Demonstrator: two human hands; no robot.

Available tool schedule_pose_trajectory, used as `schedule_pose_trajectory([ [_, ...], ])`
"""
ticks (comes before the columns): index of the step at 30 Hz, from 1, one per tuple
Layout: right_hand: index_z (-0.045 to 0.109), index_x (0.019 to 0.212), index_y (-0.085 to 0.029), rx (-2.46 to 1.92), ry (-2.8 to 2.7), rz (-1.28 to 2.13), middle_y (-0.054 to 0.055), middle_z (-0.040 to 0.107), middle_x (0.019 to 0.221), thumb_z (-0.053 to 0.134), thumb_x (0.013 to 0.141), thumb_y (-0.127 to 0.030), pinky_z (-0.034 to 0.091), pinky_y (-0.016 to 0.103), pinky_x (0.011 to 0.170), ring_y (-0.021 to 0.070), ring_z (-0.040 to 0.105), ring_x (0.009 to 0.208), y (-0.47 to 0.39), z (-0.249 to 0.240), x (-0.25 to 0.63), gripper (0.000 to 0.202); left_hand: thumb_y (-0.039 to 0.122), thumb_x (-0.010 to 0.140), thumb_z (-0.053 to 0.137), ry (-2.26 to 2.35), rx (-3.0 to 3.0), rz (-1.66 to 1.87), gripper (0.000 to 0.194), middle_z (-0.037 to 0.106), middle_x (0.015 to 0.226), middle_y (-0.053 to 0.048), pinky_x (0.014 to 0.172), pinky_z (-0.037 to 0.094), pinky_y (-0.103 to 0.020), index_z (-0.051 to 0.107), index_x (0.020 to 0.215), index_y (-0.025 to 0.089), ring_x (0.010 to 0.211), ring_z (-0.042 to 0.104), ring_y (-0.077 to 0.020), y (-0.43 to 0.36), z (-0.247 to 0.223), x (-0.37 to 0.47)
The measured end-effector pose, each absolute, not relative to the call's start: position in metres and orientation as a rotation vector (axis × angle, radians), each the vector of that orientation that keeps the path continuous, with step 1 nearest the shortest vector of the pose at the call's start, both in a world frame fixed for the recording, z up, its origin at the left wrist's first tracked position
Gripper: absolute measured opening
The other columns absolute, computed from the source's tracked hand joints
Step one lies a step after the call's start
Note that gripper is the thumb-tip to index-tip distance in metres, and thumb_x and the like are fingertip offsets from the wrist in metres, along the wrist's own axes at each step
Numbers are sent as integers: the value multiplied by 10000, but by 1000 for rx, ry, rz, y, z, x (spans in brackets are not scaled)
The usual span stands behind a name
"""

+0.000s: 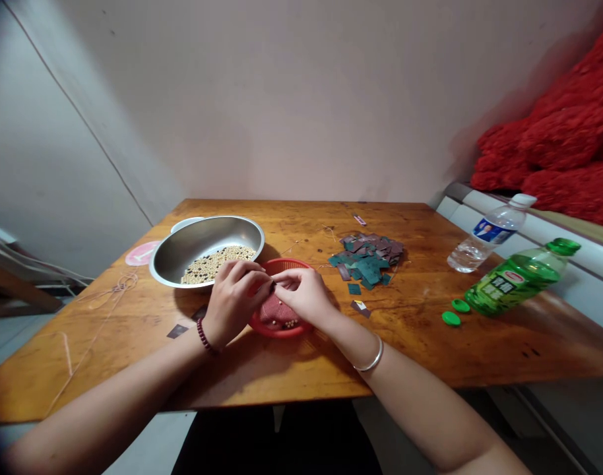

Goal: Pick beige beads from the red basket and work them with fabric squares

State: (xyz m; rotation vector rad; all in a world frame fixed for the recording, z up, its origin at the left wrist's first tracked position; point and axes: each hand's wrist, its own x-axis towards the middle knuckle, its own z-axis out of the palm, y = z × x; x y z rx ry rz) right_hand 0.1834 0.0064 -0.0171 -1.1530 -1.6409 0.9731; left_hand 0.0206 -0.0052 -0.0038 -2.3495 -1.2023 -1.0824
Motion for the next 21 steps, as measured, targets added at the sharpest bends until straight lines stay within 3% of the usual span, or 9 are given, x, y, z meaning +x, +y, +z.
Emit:
schedule_pose_trajectory([
  [21, 719, 892, -145, -1144, -1673, 979, 71, 720, 805, 582, 713, -217, 511, 251, 606, 163, 651, 670, 7, -18, 185, 237, 265, 832, 563, -1171, -2411, -1044, 88, 621, 918, -21, 856, 409, -345, 630, 819, 211, 913, 504, -178, -4, -3, 21],
])
